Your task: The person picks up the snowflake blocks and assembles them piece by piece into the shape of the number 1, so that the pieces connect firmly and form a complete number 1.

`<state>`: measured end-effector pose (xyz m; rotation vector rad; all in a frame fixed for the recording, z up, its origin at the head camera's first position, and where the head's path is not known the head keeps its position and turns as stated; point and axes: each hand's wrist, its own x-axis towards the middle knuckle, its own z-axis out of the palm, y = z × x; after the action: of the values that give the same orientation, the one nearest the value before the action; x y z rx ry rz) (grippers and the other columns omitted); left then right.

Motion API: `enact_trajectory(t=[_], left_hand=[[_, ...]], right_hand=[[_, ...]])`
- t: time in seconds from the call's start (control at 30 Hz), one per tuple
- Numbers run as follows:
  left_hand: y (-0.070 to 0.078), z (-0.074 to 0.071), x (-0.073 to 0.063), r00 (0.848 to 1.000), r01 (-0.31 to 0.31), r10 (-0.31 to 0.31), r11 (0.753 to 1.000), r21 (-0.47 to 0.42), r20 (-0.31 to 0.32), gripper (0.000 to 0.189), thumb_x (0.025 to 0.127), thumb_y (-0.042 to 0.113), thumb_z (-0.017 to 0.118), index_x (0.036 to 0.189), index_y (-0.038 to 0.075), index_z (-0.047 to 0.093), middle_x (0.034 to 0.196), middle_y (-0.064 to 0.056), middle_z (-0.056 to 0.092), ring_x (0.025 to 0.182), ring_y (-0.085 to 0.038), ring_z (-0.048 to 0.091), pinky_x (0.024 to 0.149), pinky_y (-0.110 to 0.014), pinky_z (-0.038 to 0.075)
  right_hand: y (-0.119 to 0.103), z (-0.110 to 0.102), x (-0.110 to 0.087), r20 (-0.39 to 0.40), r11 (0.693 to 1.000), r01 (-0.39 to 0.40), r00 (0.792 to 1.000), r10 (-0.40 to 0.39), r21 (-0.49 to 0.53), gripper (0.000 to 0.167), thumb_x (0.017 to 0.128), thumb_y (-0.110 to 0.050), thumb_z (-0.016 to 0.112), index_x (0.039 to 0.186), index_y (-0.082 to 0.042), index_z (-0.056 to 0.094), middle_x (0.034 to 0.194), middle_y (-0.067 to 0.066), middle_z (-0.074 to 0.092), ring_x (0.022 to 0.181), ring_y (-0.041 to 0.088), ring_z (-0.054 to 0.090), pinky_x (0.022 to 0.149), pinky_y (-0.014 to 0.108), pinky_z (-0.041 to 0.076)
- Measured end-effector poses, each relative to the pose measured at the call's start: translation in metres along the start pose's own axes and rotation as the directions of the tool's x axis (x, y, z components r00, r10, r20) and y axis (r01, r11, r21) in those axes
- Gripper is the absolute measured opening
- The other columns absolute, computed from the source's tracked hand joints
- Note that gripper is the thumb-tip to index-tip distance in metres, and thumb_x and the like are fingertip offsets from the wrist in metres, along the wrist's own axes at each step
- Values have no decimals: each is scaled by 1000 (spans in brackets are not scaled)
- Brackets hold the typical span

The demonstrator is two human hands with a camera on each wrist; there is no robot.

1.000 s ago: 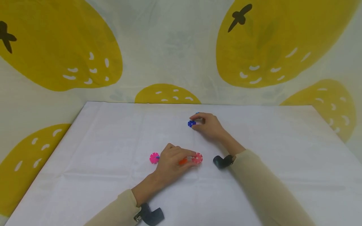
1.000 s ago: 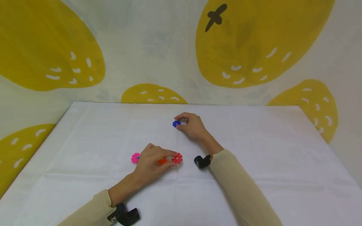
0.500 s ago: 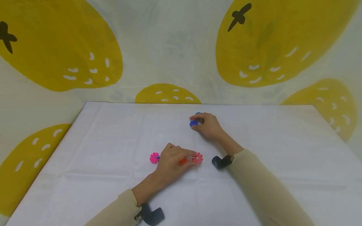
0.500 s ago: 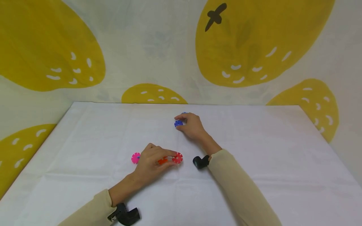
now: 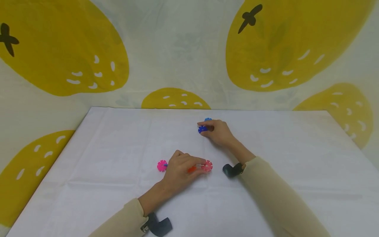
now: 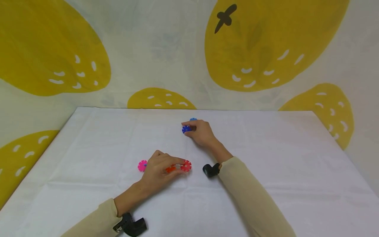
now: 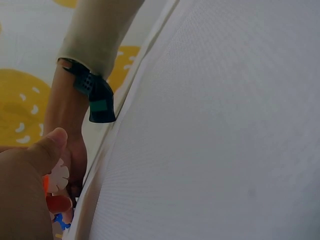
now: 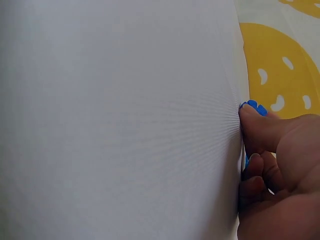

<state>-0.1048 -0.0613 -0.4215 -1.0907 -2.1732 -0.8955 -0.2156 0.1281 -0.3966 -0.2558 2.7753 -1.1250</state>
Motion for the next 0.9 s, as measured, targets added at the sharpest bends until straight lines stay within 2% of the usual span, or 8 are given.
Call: enact_trajectory(t=[0.3, 0.6, 0.77, 0.9], left_hand=[[1, 1, 0, 1000, 8, -8, 1000, -5, -5, 29, 74, 27, 83, 100, 16, 74, 90, 9, 72, 73, -4, 62, 71, -25, 39], [0, 1, 2, 1000, -16, 16, 1000, 4, -19, 26, 75, 27, 83, 98, 17, 74, 89, 10, 72, 69, -4, 60, 69, -25, 38], [1, 0, 3, 1000, -5, 5, 1000, 3, -10, 27, 75, 27, 83, 98, 17, 74, 90, 9, 72, 71, -4, 61, 69, -25, 39], [2, -2, 4, 1000, 6, -6, 1000, 4, -6, 28, 75, 27, 83, 99, 16, 74, 91, 8, 72, 73, -5, 63, 69, -25, 39]], right_hand=[[9, -6, -2, -19, 999, 41, 999, -40, 13, 34, 93, -17, 63, 125, -28, 65, 123, 2, 61, 110, 21, 54, 93, 38, 46], [8, -21, -26, 0, 984, 70, 998, -70, 163, 32, 93, -13, 63, 124, -18, 66, 93, 1, 69, 84, 15, 65, 82, 32, 52], [9, -28, -38, -6, 971, 83, 996, -84, 223, 30, 92, -12, 64, 122, -14, 66, 99, 2, 70, 88, 16, 66, 81, 30, 52], [13, -30, -46, -2, 971, 49, 999, -49, 232, 29, 93, -15, 64, 122, -17, 67, 105, 0, 69, 93, 15, 65, 82, 30, 52]])
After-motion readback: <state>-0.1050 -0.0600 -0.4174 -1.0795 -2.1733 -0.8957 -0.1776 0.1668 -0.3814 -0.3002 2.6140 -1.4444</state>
